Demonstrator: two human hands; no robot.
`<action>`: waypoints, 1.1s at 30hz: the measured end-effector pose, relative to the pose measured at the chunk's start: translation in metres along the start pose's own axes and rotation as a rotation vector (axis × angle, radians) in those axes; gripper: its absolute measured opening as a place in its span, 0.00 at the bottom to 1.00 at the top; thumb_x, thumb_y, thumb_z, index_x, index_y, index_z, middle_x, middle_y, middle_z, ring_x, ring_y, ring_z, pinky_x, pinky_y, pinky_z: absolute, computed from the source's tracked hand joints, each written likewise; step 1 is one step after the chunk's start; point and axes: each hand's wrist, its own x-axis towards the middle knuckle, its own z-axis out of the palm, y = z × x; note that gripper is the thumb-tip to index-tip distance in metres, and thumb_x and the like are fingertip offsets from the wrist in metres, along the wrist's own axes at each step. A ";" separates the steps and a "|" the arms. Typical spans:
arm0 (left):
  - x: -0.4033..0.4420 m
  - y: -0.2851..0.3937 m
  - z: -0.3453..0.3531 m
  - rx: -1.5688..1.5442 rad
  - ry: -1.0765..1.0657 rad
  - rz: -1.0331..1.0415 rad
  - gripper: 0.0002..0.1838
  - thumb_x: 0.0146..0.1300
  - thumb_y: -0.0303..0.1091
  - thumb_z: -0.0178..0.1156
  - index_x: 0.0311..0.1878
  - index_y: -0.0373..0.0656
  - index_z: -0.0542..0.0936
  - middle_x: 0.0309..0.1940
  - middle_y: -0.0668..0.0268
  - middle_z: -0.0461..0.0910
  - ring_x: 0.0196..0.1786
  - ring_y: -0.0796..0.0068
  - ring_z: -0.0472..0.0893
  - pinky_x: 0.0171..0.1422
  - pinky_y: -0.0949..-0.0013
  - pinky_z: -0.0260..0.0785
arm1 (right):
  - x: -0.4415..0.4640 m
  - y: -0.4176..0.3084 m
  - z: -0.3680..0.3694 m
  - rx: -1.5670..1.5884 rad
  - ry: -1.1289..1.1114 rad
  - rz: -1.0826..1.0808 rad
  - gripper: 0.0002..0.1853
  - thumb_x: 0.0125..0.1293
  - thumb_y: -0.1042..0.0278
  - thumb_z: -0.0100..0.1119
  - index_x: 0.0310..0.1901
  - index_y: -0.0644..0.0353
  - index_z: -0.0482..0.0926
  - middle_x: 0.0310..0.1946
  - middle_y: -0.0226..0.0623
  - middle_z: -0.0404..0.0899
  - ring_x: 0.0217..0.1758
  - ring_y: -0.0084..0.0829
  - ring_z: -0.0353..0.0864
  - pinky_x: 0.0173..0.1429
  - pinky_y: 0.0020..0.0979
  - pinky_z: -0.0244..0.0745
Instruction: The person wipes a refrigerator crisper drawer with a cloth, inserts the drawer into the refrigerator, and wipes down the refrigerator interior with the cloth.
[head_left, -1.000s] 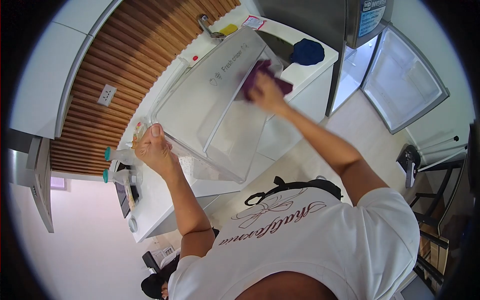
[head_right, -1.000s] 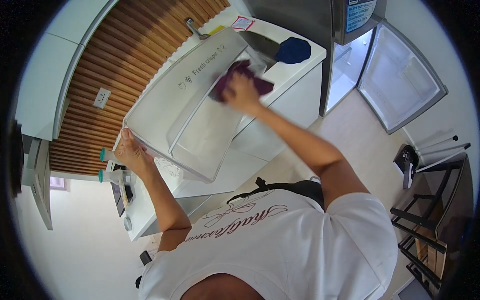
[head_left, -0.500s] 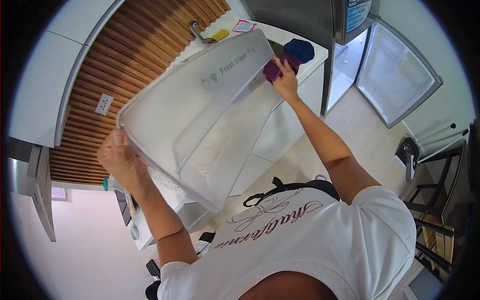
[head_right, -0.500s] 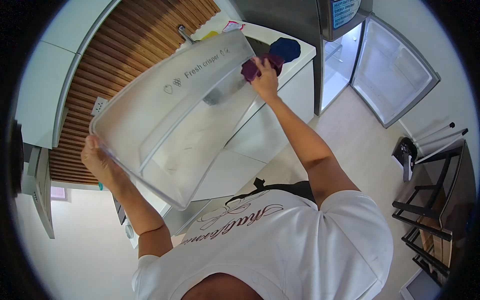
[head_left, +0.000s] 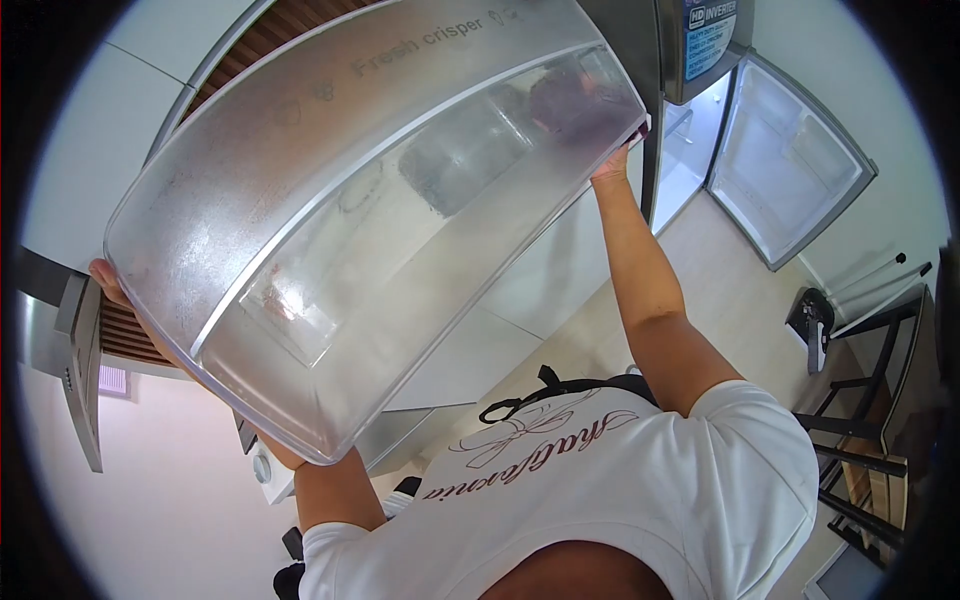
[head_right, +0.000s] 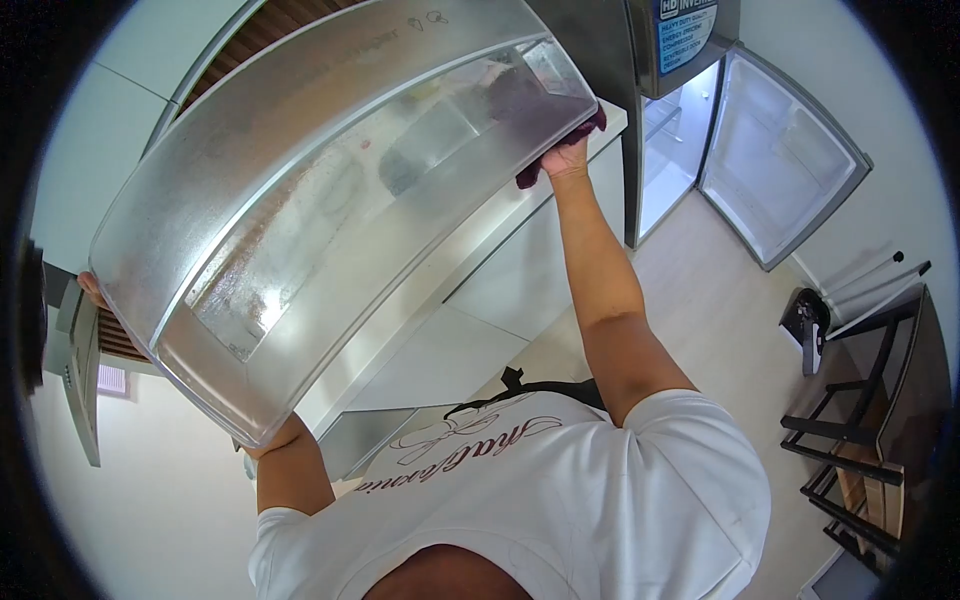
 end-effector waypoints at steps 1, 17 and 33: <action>-0.001 -0.001 0.002 -0.024 0.002 -0.011 0.23 0.65 0.55 0.40 0.43 0.43 0.70 0.39 0.64 0.72 0.35 0.77 0.75 0.44 0.73 0.72 | 0.002 0.001 0.002 -0.030 0.029 -0.009 0.24 0.61 0.53 0.51 0.56 0.58 0.68 0.56 0.39 0.69 0.57 0.38 0.68 0.63 0.43 0.61; -0.023 -0.030 0.027 -0.337 0.000 -0.169 0.26 0.64 0.60 0.39 0.41 0.45 0.71 0.36 0.67 0.72 0.36 0.79 0.74 0.46 0.74 0.69 | -0.059 0.037 0.037 -0.267 0.149 0.133 0.29 0.61 0.47 0.48 0.59 0.57 0.64 0.59 0.38 0.64 0.64 0.37 0.59 0.65 0.45 0.58; -0.056 0.017 0.101 -1.004 0.003 -0.571 0.30 0.59 0.66 0.45 0.42 0.45 0.72 0.35 0.68 0.69 0.43 0.78 0.69 0.52 0.76 0.60 | -0.112 0.144 0.089 -0.382 0.009 0.531 0.34 0.65 0.42 0.36 0.64 0.60 0.56 0.63 0.40 0.59 0.65 0.37 0.59 0.66 0.41 0.57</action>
